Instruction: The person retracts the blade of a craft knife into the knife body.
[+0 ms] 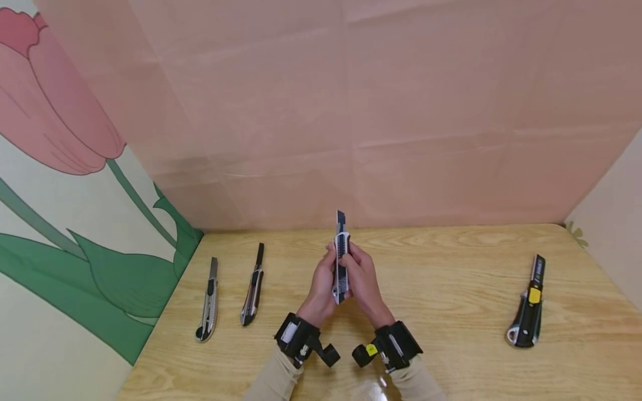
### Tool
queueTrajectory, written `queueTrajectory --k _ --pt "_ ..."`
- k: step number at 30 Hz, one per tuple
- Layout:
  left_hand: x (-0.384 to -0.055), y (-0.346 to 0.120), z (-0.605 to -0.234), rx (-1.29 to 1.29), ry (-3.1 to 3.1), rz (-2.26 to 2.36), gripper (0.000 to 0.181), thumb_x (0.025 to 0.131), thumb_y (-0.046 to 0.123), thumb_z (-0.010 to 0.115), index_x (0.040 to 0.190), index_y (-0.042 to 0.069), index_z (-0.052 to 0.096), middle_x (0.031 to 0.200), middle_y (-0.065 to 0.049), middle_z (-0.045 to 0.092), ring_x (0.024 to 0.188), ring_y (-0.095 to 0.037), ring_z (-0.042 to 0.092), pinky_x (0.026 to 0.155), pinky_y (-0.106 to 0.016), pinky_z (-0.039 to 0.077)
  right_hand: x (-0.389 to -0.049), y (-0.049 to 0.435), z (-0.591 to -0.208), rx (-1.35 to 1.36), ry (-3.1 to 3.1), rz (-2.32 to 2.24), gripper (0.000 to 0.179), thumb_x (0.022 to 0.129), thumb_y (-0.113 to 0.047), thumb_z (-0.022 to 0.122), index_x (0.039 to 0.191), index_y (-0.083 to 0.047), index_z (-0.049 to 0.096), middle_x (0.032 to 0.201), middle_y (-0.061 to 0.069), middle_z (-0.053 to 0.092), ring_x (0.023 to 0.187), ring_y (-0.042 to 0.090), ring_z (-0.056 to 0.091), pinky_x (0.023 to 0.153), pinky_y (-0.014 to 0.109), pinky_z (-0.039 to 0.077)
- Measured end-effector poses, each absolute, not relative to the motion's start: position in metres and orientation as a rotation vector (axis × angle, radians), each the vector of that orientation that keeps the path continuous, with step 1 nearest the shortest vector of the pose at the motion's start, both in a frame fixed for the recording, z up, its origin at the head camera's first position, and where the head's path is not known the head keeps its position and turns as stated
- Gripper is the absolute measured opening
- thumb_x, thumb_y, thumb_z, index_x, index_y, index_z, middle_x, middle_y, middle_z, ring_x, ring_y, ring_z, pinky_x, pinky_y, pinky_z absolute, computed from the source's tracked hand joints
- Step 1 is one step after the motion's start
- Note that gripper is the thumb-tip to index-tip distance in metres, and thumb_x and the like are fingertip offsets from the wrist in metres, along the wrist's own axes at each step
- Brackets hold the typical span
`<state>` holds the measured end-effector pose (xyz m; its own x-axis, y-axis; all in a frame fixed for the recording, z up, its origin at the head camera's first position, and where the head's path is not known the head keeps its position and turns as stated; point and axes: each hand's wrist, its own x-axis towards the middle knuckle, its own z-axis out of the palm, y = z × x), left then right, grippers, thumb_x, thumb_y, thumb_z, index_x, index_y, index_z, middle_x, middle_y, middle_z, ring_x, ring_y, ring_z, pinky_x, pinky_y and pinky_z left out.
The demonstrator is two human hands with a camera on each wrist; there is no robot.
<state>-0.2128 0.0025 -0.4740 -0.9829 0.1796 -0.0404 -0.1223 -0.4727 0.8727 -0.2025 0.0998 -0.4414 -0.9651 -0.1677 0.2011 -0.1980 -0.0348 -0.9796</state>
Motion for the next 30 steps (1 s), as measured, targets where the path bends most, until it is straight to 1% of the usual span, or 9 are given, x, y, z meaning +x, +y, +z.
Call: queueTrajectory --k 7,10,12,17,26,30 --pt "-0.2139 0.0016 -0.4739 0.057 1.528 2.551 0.047 0.095 0.054 0.035 0.119 0.020 0.055 0.078 -0.005 0.053 0.055 -0.017 0.046 0.039 -0.028 0.037 -0.2033 0.1007 -0.4431 0.420 -2.160 2.219 0.030 0.094 -0.006 0.038 0.121 -0.003 0.053 0.108 0.015 0.057 0.080 0.031 0.050 0.046 0.034 0.045" --pt "-0.2138 0.0013 -0.4735 0.063 1.532 2.556 0.046 0.095 0.054 0.035 0.120 0.021 0.055 0.079 -0.005 0.053 0.056 -0.017 0.046 0.040 -0.028 0.038 -0.2034 0.1006 -0.4437 0.421 -2.157 2.221 0.030 0.095 -0.007 0.038 0.122 -0.003 0.052 0.108 0.014 0.058 0.083 0.029 0.051 0.051 0.033 0.046" --pt "-0.2134 0.0013 -0.4735 0.065 1.537 2.558 0.046 0.095 0.054 0.035 0.120 0.021 0.055 0.080 -0.005 0.053 0.057 -0.017 0.047 0.041 -0.028 0.039 -0.2033 0.1004 -0.4439 0.425 -2.160 2.218 0.030 0.095 -0.008 0.038 0.122 -0.003 0.052 0.108 0.014 0.058 0.084 0.029 0.051 0.052 0.033 0.047" --pt "-0.2129 0.0013 -0.4747 0.067 1.549 2.558 0.047 0.094 0.056 0.035 0.120 0.023 0.055 0.082 -0.005 0.054 0.059 -0.017 0.047 0.042 -0.028 0.039 -0.2029 0.1003 -0.4435 0.433 -2.159 2.216 0.030 0.096 -0.008 0.037 0.121 -0.003 0.052 0.108 0.014 0.058 0.084 0.029 0.051 0.049 0.035 0.046" --pt "-0.2142 -0.0004 -0.4783 0.055 1.533 2.545 0.056 0.088 0.063 0.039 0.118 0.018 0.055 0.077 -0.007 0.053 0.054 -0.018 0.046 0.038 -0.028 0.039 -0.2029 0.0998 -0.4458 0.423 -2.156 2.234 0.033 0.093 -0.004 0.038 0.123 -0.004 0.051 0.110 0.015 0.056 0.083 0.030 0.050 0.051 0.032 0.045" --pt "-0.2143 -0.0012 -0.4768 0.053 1.532 2.544 0.058 0.086 0.065 0.040 0.118 0.018 0.054 0.076 -0.007 0.053 0.053 -0.018 0.046 0.038 -0.028 0.039 -0.2032 0.0997 -0.4461 0.421 -2.145 2.243 0.032 0.093 -0.004 0.038 0.122 -0.004 0.051 0.106 0.016 0.057 0.079 0.031 0.050 0.046 0.032 0.044"
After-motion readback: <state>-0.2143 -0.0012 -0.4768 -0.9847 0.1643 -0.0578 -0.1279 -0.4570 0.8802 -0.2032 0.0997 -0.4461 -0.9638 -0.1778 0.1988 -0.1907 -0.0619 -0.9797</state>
